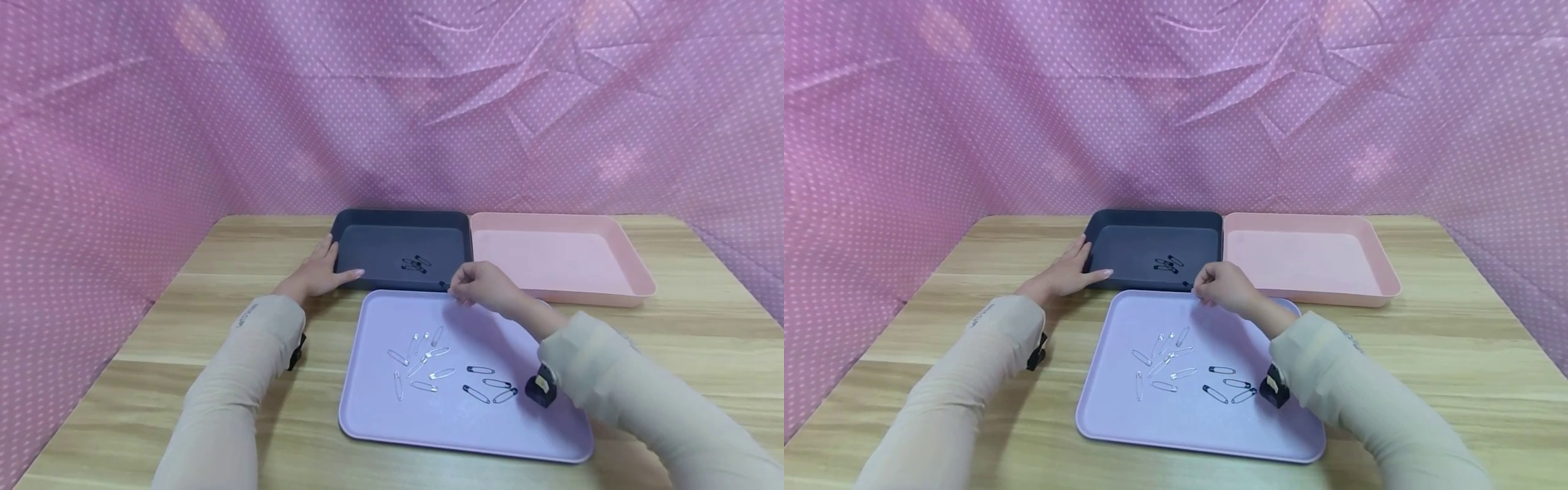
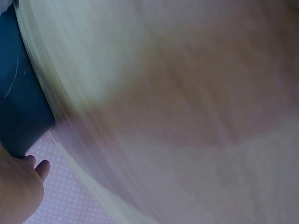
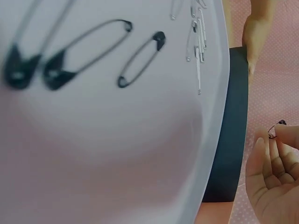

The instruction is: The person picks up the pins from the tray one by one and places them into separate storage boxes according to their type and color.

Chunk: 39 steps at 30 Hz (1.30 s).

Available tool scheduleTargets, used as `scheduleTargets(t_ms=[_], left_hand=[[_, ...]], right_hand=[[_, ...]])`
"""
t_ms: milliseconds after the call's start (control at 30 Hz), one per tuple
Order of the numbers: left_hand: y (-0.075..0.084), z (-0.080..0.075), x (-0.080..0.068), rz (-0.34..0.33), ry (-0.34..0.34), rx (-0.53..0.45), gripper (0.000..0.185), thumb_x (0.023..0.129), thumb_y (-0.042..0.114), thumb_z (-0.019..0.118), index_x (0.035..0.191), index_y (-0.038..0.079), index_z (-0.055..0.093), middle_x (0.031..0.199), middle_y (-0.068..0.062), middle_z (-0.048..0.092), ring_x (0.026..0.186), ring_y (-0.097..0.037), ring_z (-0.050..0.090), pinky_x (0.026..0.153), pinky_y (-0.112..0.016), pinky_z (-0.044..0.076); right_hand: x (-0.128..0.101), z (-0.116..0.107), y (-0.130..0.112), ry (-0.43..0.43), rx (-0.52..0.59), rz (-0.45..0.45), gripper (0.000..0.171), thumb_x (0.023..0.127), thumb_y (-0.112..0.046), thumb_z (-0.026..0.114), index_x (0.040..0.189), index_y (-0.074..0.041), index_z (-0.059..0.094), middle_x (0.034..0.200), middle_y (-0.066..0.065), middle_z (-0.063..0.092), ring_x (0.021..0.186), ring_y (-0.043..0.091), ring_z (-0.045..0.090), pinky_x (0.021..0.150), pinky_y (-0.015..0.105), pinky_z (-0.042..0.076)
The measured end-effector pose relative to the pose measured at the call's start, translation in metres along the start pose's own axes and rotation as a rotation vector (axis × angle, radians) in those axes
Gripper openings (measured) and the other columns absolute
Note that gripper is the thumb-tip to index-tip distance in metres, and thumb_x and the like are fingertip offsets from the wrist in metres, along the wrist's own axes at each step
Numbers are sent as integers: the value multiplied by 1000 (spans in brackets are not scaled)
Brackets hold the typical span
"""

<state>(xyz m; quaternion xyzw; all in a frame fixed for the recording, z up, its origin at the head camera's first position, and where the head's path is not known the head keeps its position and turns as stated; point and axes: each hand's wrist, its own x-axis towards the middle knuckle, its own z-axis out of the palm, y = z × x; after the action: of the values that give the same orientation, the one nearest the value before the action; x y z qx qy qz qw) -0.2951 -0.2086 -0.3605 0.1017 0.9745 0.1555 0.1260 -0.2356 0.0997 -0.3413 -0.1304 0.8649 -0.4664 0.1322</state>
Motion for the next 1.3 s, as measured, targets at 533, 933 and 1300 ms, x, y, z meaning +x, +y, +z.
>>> scheduleTargets(t_ms=[533, 933, 1300], left_hand=[[1, 1, 0, -4, -7, -7, 103, 71, 74, 33, 137, 2, -1, 142, -8, -15, 128, -23, -11, 101, -46, 5], [0, 0, 0, -9, -15, -10, 104, 70, 74, 33, 137, 2, -1, 142, -8, -16, 128, -22, -11, 101, -45, 5], [0, 1, 0, -2, -12, -12, 105, 69, 75, 32, 137, 2, 0, 142, -8, -15, 128, -23, -10, 101, -45, 5]], right_hand=[[31, 2, -5, 107, 63, -4, 8, 84, -7, 52, 87, 1, 55, 87, 16, 59, 73, 19, 58, 60, 27, 47], [59, 12, -6, 186, 114, 38, 8, 84, -6, 53, 88, 0, 56, 87, 12, 57, 76, 21, 55, 72, 33, 46], [86, 21, -1, 203, 148, 110, 6, 82, -3, 54, 86, 1, 57, 89, 12, 59, 77, 21, 56, 70, 29, 47]])
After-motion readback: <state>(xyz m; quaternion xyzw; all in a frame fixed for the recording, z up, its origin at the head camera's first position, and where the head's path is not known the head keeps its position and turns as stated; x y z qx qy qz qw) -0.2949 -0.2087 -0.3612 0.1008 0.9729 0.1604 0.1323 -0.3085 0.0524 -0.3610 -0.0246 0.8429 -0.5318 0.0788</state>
